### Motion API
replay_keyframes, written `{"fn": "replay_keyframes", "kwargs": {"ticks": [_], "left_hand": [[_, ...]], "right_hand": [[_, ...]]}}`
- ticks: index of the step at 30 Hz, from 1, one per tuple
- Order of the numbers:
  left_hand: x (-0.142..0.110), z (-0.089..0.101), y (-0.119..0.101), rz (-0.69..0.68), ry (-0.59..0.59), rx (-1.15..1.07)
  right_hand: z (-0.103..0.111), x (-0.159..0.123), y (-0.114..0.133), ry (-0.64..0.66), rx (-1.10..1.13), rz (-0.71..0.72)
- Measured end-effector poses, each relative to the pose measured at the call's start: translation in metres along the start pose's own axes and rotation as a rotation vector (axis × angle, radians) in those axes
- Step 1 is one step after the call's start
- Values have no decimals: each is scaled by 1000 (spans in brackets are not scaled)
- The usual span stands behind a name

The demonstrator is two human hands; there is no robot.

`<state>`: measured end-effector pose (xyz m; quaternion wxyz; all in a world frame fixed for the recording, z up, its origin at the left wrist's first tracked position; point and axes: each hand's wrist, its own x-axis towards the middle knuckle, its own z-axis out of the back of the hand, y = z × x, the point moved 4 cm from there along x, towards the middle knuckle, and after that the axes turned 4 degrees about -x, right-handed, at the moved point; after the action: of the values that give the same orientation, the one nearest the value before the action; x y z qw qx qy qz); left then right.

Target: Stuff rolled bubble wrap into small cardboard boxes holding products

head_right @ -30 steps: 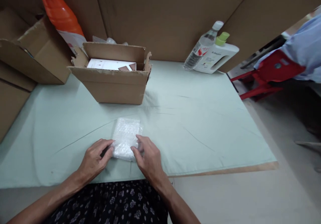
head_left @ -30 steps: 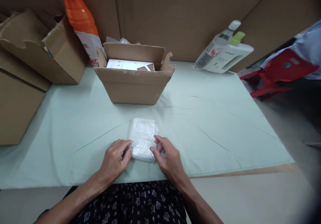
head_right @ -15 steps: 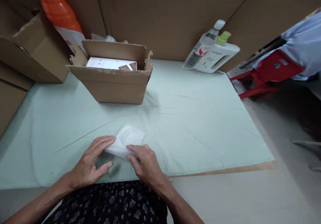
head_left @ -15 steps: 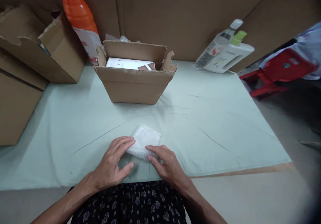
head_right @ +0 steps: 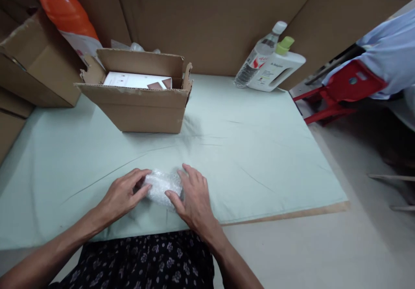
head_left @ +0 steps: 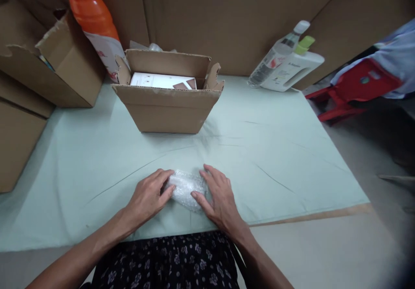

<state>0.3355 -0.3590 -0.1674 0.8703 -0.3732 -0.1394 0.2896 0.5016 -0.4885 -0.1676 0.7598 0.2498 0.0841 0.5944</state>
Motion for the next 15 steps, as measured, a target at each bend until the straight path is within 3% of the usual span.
{"fn": "replay_keyframes", "kwargs": {"ticks": [4,8,13,15], "left_hand": [[2,-4,-2,9,-52,90],[-2,-6,0,35,-59,-46],[-7,-3,4,192,-176,-435],[-4,-9,-2,231,-117,-648]], "right_hand": [[-12,7,0,58,-36,46],[-12,6,6,18,192,50],[-4,5,-1,-50,701,-340],[-4,5,-2,-125,839,-431]]}}
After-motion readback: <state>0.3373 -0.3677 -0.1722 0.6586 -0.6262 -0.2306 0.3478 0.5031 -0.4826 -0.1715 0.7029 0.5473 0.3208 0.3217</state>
